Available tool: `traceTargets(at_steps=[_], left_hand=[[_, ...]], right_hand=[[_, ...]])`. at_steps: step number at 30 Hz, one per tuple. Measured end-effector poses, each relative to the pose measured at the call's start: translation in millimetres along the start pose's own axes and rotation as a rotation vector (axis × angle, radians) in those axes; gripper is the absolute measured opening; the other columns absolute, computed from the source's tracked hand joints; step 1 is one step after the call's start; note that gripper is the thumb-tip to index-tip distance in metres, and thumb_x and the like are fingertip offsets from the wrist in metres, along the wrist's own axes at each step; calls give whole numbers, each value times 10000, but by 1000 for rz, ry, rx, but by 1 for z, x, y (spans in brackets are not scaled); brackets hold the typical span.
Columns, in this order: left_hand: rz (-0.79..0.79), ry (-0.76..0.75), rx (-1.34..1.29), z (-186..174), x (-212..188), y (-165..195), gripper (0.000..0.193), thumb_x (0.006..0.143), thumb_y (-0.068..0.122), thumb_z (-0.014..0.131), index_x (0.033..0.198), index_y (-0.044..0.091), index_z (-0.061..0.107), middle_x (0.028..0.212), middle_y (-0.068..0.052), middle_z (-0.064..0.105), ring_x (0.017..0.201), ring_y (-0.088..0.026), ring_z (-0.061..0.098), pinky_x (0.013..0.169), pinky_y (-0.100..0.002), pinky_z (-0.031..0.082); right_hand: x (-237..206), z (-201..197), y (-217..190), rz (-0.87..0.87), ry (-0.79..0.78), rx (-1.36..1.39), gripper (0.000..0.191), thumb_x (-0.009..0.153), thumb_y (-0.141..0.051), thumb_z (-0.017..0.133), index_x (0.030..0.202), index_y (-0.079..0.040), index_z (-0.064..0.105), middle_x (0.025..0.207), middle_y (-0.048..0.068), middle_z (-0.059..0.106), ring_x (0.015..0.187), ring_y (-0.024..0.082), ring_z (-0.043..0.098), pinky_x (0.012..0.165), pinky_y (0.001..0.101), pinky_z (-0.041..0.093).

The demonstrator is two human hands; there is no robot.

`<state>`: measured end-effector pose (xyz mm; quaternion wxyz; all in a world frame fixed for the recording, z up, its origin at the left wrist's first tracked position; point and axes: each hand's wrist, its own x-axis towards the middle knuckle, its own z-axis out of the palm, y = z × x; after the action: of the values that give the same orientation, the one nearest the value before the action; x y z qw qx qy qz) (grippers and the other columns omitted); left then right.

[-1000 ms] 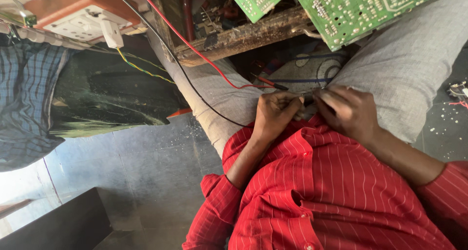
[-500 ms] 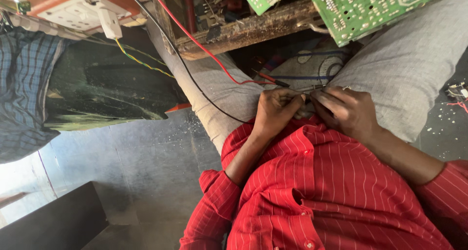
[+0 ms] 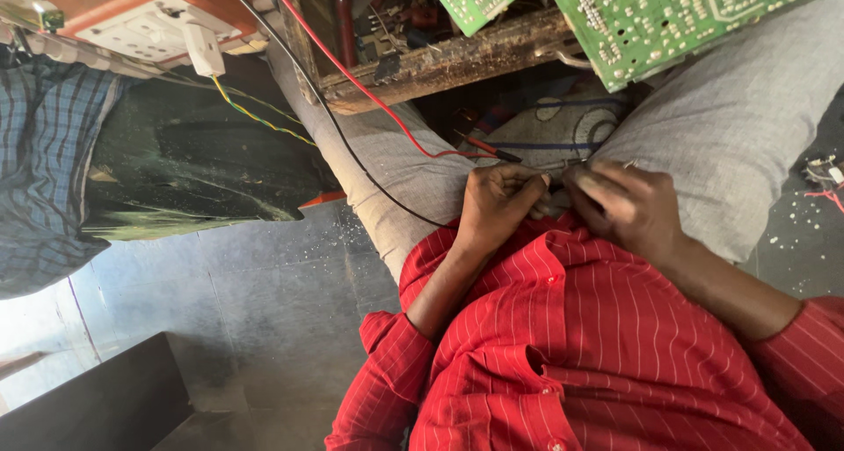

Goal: The person sits on the floor and works on a green circuit board, using a soldering iron to apply solder to several points. They also use wire cutters to trim leads and handle a small cylindrical component. The board is flipped over to show the component side before being returned to the soldering side.

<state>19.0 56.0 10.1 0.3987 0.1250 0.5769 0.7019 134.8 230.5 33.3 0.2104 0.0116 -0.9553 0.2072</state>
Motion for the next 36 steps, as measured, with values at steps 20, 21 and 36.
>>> traceTargets(at_steps=[20,21,36], left_hand=[[-45,-19,-86,-1,3,-7,222,1044,100,621,1099,-97,707,879,-112,743,741,-128,723,681,-255,615],[-43,-17,-87,-2,3,-7,236,1057,112,613,1107,-98,709,894,-114,746,754,-129,724,691,-254,614],[24,-35,-55,-1,2,-8,225,1059,95,643,1143,-102,710,934,-120,746,796,-137,722,733,-268,626]], right_hand=[[5,-4,-1,170,-28,99,147,921,-100,800,1050,-42,760,987,126,755,786,235,739,641,337,602],[6,-4,-2,210,-50,122,132,928,-95,796,1045,-44,762,974,116,758,767,226,735,635,334,599],[11,-9,-8,157,-75,56,150,900,-133,780,1032,-64,765,985,100,761,742,233,731,606,348,596]])
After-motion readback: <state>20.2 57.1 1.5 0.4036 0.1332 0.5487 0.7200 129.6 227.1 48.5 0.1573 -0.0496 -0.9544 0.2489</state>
